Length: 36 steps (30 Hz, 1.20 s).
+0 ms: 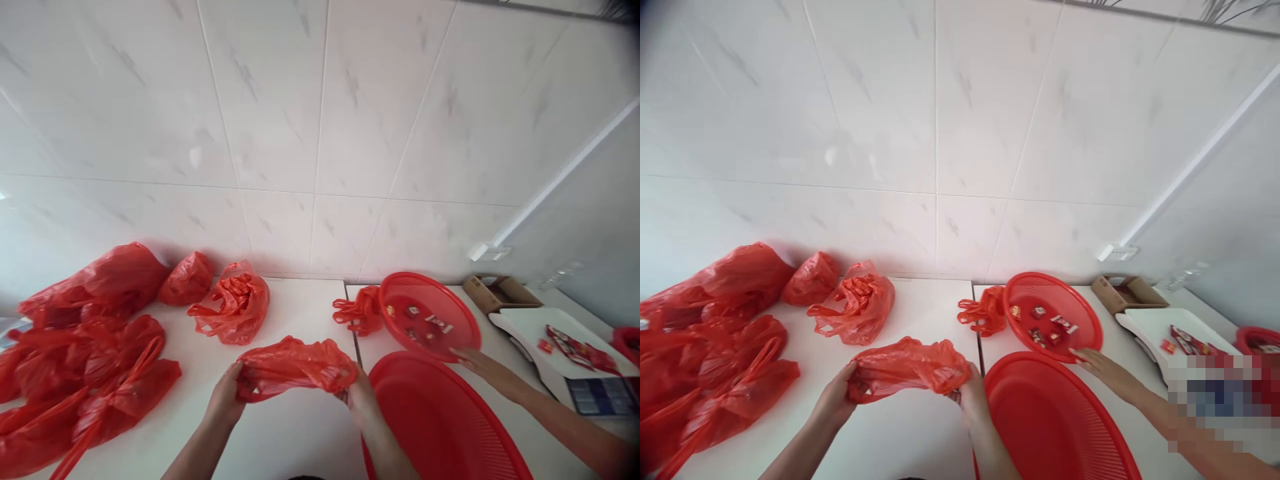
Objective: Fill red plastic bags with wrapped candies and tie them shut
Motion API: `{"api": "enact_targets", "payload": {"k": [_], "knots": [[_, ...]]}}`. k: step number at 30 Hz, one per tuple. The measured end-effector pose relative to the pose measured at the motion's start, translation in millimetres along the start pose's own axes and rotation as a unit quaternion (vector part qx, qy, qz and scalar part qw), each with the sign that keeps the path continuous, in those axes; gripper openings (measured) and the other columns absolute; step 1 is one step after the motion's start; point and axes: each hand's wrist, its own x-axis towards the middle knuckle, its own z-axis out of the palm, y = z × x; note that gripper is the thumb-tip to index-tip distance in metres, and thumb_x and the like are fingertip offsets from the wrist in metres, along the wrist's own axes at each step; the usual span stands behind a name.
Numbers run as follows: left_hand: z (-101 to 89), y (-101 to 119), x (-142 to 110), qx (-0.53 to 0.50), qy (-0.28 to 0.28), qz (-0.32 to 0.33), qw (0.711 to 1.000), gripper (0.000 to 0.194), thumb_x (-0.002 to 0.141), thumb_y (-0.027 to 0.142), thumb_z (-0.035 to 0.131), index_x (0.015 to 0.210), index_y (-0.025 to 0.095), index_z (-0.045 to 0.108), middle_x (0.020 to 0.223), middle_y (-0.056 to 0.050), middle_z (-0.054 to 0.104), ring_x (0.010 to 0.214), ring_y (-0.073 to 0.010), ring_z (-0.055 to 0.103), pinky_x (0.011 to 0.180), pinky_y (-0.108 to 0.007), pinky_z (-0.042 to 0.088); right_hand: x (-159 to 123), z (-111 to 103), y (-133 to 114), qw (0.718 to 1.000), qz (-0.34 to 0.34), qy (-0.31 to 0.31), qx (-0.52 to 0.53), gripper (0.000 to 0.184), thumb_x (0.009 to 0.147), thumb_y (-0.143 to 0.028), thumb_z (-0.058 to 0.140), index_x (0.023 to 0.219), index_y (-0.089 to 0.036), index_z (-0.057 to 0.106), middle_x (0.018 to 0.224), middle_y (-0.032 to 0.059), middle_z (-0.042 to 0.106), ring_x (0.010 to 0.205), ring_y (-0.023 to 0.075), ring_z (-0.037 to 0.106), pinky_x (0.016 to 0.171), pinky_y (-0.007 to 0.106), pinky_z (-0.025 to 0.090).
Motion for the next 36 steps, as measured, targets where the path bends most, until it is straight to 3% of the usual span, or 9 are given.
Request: {"api": "enact_targets", "payload": {"k": [3,7,11,14,18,22,29,33,36], "knots": [[6.5,8,-5,0.018,-0.039,-0.004,0.999,0.011,0.071,0.017,0.066,0.071,0.016,0.055,0.057,0.001,0.062,0.048,-0.0122,0.059,0.048,-0.021,0.048,-7,-1,12,0.986,-0.076,0.037,-0.140,0.056,0.064,-0.031,0.070,0.118,-0.019,0.060,0.111,0.0095,0.066,0.106,0.0308,0.059,0.085,0.040,0.050],[20.6,11,-29,0.060,-0.135,-0.025,0.989,0.018,0.068,0.023,0.073,0.070,0.016,0.056,0.058,0.003,0.063,0.049,-0.0119,0.059,0.048,-0.020,0.047,-11,6,23,0.924,-0.207,0.053,-0.316,0.072,0.065,-0.021,0.066,0.134,-0.026,0.046,0.144,0.0073,0.040,0.134,0.0306,0.032,0.109,0.047,0.030],[32.8,15,-47,0.058,-0.142,-0.111,0.982,0.014,0.071,0.025,0.070,0.076,0.015,0.061,0.065,-0.001,0.067,0.057,-0.0173,0.065,0.055,-0.026,0.052,3,5,32,0.975,-0.045,-0.048,-0.210,0.023,0.073,-0.031,0.058,0.090,-0.019,0.069,0.096,0.0077,0.069,0.099,0.0279,0.061,0.086,0.041,0.048],[27.5,25,-43,0.069,-0.127,-0.125,0.982,0.013,0.075,0.026,0.066,0.079,0.014,0.061,0.067,-0.004,0.069,0.057,-0.0194,0.065,0.055,-0.030,0.054,14,-13,34,0.986,0.012,-0.050,-0.160,0.036,0.084,-0.040,0.041,0.088,-0.015,0.066,0.083,0.0089,0.071,0.080,0.0229,0.067,0.066,0.033,0.053],[13.4,32,-29,0.146,-0.141,-0.064,0.977,0.024,0.072,0.036,0.072,0.075,0.016,0.059,0.058,0.000,0.065,0.045,-0.0161,0.059,0.041,-0.024,0.046,17,-47,25,0.990,0.025,-0.011,-0.140,0.047,0.090,-0.043,0.026,0.103,-0.014,0.061,0.101,0.0134,0.070,0.089,0.0206,0.068,0.069,0.033,0.054],[15.7,25,-27,0.172,-0.199,-0.057,0.963,0.028,0.070,0.038,0.075,0.078,0.015,0.061,0.066,-0.003,0.069,0.056,-0.0186,0.065,0.051,-0.025,0.051,23,-82,9,0.983,0.007,0.033,-0.182,0.046,0.087,-0.049,0.034,0.107,-0.017,0.059,0.103,0.0122,0.069,0.087,0.0225,0.068,0.071,0.037,0.054],[33.3,23,-36,0.185,-0.202,-0.041,0.961,0.031,0.065,0.036,0.078,0.083,0.014,0.066,0.075,-0.006,0.071,0.065,-0.0212,0.067,0.058,-0.028,0.053,73,-153,-26,0.890,-0.114,0.220,-0.382,0.054,0.068,-0.022,0.055,0.121,-0.015,0.052,0.139,0.0172,0.042,0.136,0.0327,0.026,0.109,0.048,0.021],[28.4,24,-36,0.184,-0.184,-0.053,0.964,0.033,0.062,0.039,0.079,0.079,0.014,0.065,0.070,-0.005,0.070,0.062,-0.0217,0.066,0.056,-0.029,0.052,84,-167,-28,0.844,-0.130,0.208,-0.478,0.025,0.066,-0.013,0.053,0.087,-0.018,0.066,0.103,0.0147,0.065,0.119,0.0366,0.047,0.105,0.056,0.018],[21.9,21,-33,0.181,-0.178,-0.066,0.965,0.034,0.062,0.041,0.079,0.078,0.015,0.064,0.066,-0.004,0.068,0.062,-0.0226,0.067,0.055,-0.029,0.052,82,-156,-20,0.822,-0.137,0.170,-0.526,0.014,0.069,-0.013,0.052,0.070,-0.020,0.065,0.079,0.0091,0.066,0.098,0.0310,0.059,0.098,0.050,0.031]]}}
